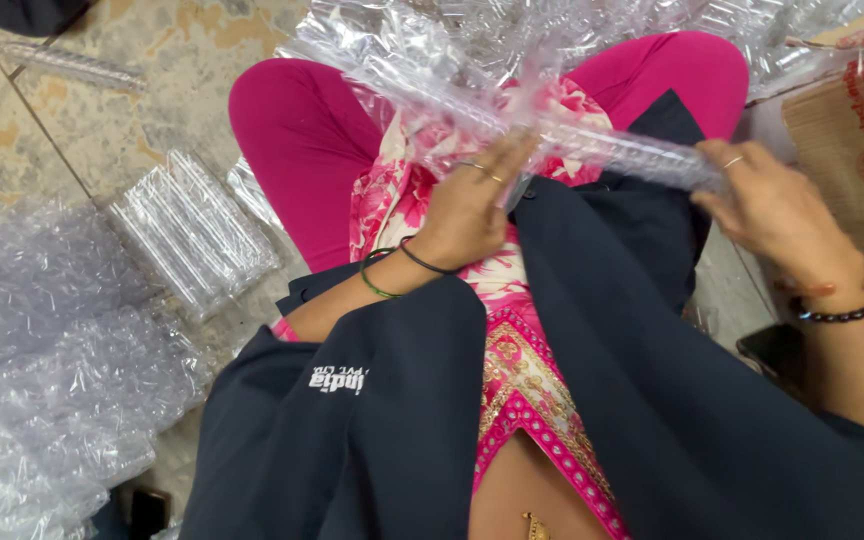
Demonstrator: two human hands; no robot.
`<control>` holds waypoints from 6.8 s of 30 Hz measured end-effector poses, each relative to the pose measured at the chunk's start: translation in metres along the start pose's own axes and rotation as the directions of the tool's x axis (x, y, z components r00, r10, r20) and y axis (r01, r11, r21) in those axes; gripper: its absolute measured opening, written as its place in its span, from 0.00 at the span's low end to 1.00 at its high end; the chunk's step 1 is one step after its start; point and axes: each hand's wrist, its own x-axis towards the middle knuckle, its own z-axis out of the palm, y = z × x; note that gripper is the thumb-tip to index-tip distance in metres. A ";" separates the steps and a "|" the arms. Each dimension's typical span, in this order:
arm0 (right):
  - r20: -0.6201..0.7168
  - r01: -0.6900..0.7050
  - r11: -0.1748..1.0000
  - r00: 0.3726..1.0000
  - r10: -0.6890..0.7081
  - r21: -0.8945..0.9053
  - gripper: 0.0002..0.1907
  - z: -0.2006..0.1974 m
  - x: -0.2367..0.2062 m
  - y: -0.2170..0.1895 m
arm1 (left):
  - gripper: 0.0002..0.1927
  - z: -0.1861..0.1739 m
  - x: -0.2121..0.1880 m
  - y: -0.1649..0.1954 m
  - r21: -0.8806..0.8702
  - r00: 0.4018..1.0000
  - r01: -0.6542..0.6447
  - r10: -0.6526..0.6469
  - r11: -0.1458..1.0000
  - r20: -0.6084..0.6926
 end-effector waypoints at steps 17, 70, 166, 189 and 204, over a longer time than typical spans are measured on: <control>0.097 0.195 0.722 0.935 -0.342 0.663 0.26 0.135 0.077 -0.068 | 0.48 0.024 0.028 0.017 -0.207 0.926 -0.218 0.269 0.954 0.263; -0.348 0.369 -0.126 0.923 0.162 0.921 0.25 0.107 0.201 -0.084 | 0.21 0.047 0.077 -0.129 -0.910 0.749 0.412 -0.553 -0.040 0.364; -0.211 0.198 0.574 0.976 -0.045 0.794 0.20 0.011 0.180 -0.080 | 0.35 -0.036 0.077 -0.109 0.028 0.985 0.043 -0.037 0.999 -0.167; -0.174 0.142 0.345 0.983 0.065 0.928 0.22 0.054 0.162 -0.102 | 0.43 -0.039 0.070 -0.102 -0.192 0.967 0.233 -0.207 0.953 0.146; -0.560 0.362 0.909 0.806 -0.192 0.209 0.30 0.046 0.351 -0.081 | 0.24 -0.001 0.057 -0.176 -0.630 0.690 0.363 -0.652 0.687 -0.313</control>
